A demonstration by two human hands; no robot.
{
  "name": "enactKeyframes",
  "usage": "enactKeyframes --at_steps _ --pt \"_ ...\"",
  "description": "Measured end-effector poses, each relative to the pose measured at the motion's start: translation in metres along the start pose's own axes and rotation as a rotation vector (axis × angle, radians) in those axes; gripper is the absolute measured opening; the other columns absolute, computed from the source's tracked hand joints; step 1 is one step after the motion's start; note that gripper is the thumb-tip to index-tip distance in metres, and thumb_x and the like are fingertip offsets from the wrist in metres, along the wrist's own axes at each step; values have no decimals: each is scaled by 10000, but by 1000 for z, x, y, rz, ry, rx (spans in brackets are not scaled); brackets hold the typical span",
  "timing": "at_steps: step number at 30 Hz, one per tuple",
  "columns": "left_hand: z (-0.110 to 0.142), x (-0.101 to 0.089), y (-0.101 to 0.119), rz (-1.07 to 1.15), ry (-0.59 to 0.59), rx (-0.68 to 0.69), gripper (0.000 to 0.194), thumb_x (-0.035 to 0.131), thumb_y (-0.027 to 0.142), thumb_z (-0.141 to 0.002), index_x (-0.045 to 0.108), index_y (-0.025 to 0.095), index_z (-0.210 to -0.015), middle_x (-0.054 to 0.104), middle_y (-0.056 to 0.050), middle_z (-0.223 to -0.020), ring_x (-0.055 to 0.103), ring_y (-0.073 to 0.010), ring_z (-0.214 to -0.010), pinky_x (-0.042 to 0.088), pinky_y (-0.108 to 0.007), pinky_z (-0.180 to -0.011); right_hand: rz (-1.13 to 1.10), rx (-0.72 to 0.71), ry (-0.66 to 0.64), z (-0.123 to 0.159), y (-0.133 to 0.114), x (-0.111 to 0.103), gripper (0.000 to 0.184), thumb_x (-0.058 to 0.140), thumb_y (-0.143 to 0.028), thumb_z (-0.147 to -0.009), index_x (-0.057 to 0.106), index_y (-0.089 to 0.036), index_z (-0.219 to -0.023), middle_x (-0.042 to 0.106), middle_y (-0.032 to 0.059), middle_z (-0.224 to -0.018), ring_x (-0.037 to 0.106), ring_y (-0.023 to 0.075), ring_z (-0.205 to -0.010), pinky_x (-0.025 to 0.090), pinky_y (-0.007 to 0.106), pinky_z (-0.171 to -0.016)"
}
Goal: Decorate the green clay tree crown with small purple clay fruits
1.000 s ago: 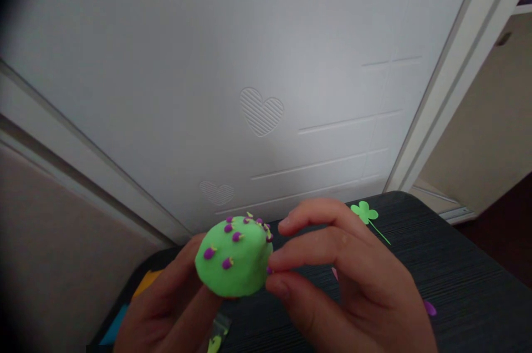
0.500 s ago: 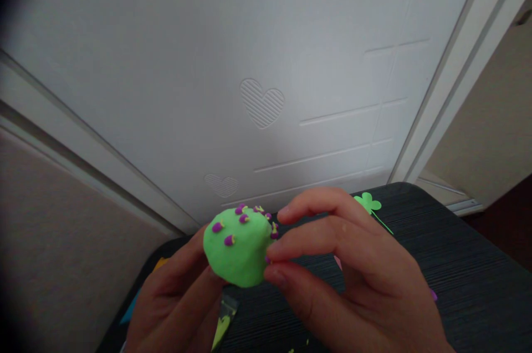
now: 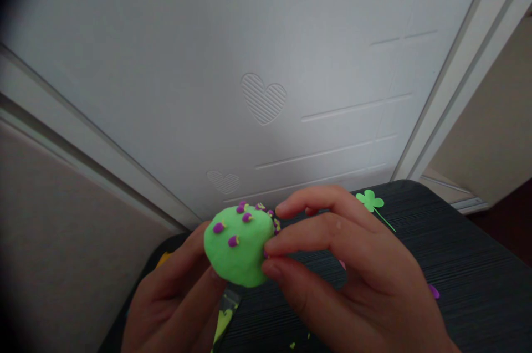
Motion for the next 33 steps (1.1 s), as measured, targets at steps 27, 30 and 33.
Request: enactKeyframes --at_steps 27,30,33 --pt "0 -3 4 -82 -30 44 128 562 208 -749 656 247 -826 631 2 -804 587 -136 -743 449 -252 -707 35 -86 5 2 -2 -2 194 637 -133 -686 605 -234 -849 575 -2 -976 591 134 -847 527 222 -701" --pt "0 -1 3 -88 -35 40 122 566 198 -745 653 239 -819 636 2 -793 588 -137 -740 447 -256 -714 72 -111 45 4 -2 0 178 633 -137 -693 596 -228 -842 569 -5 -980 577 122 -854 519 203 -686" --pt "-1 0 3 -39 -27 53 122 568 178 -741 649 234 -813 644 2 -782 593 -141 -737 450 -262 -722 139 -122 83 6 -2 1 140 616 -196 -718 585 -245 -845 553 -13 -1006 557 114 -861 507 200 -670"
Point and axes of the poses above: each hand's wrist, its own z-axis away from the middle knuckle, its own x-axis out of the palm, y = z × x, the point moved 2 cm from there along -z, towards the middle knuckle
